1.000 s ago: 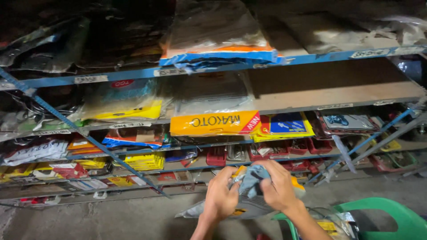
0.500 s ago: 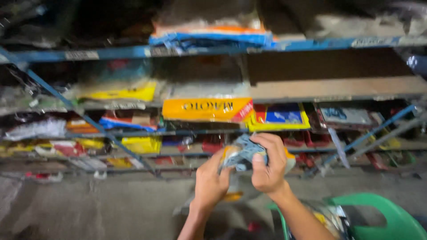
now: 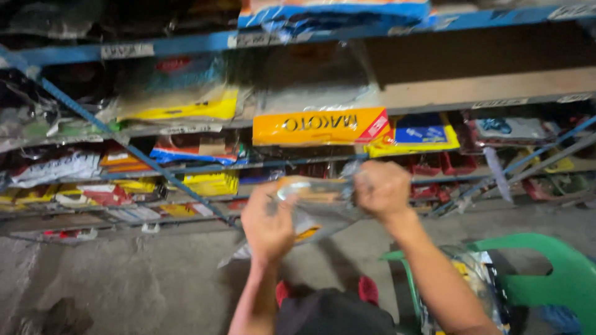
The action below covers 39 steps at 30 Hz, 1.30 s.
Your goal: The person wipes several packaged mechanical parts with a cloth while moving through storage shelves.
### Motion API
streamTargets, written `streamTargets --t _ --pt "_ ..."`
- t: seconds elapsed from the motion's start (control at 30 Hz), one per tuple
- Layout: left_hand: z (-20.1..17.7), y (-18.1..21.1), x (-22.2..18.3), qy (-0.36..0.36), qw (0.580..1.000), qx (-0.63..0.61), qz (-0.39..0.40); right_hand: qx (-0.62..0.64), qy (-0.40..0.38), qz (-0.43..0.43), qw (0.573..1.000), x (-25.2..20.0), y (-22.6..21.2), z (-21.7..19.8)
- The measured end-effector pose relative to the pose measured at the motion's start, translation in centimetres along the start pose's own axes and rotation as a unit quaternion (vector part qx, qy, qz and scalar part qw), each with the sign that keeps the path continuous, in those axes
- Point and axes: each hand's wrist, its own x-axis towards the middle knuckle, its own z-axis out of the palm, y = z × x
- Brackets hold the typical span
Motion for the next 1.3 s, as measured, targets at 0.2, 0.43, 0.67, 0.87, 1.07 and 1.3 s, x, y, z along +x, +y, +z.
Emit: streamTargets --t 0.2,0.43,0.67,0.87,1.07,1.3 --pt "0.0 -0.8 0.2 -0.082 0.993 -0.016 -0.082 0.049 -0.057 0.065 0.995 -0.4 1.2 -2.6" --pt "2.6 6.2 2.0 -0.135 0.938 0.232 0.220 0.054 -0.095 0.060 0.992 2.3 1.1 -6.2" --pt "6.1 5.7 1.0 -0.119 0.920 0.256 0.273 0.034 -0.116 -0.006 0.993 3.7 4.5 -8.9" --pt "6.9 2.6 0.5 -0.058 0.918 0.312 0.239 0.057 -0.123 0.015 0.991 2.5 9.3 -8.3" --pt "5.5 5.3 0.4 -0.068 0.891 0.405 0.194 0.126 -0.145 0.003 0.981 4.6 7.9 -6.9" --pt "7.3 2.0 1.3 -0.213 0.934 0.178 0.223 0.200 -0.152 -0.036 0.967 6.8 3.8 -3.9"
